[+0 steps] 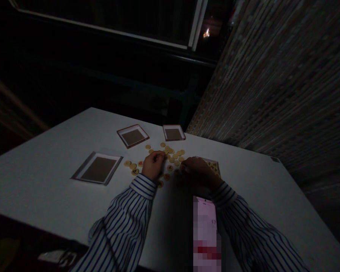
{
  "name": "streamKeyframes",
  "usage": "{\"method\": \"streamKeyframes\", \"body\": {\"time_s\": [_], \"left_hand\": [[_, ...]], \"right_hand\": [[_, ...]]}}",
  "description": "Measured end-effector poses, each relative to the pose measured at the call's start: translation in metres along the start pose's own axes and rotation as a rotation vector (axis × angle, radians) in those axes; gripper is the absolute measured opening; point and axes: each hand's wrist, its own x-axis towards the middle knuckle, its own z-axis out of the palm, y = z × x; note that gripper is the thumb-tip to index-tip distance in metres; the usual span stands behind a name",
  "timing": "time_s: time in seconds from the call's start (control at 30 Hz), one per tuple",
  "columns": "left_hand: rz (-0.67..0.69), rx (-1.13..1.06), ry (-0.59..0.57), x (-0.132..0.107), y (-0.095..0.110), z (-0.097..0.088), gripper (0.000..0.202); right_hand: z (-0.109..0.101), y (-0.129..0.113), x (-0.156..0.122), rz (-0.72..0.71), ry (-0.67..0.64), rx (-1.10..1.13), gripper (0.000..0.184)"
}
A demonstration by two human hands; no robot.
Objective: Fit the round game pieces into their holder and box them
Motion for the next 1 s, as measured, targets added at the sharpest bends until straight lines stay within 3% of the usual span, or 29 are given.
{"method": "streamKeyframes", "body": {"time_s": [0.13,0.3,0.57,1.0], "left_hand": [[-0.032,0.075,0.149,0.002,0.0,-0.005,0.026],[-0.026,0.088,0.233,0.004,-0.001,-0.009,0.029],[-0.036,0.088,0.25,0.005,-0.005,-0.009,0.029],[-0.031,0.141,0.226,0.004,-0.005,-0.011,0.03]], "right_hand": [[-0.009,-0.013,0.009,-0.035,0.045,-0.006,0.025],[-0.013,-0.03,0.035,-0.017,0.048,-0.035,0.025],[-0.007,-0.04,0.061,-0.012,0.03,-0.052,0.029],[-0.004,-0.039,0.066,-0.027,-0.025,-0.053,0.028]]}}
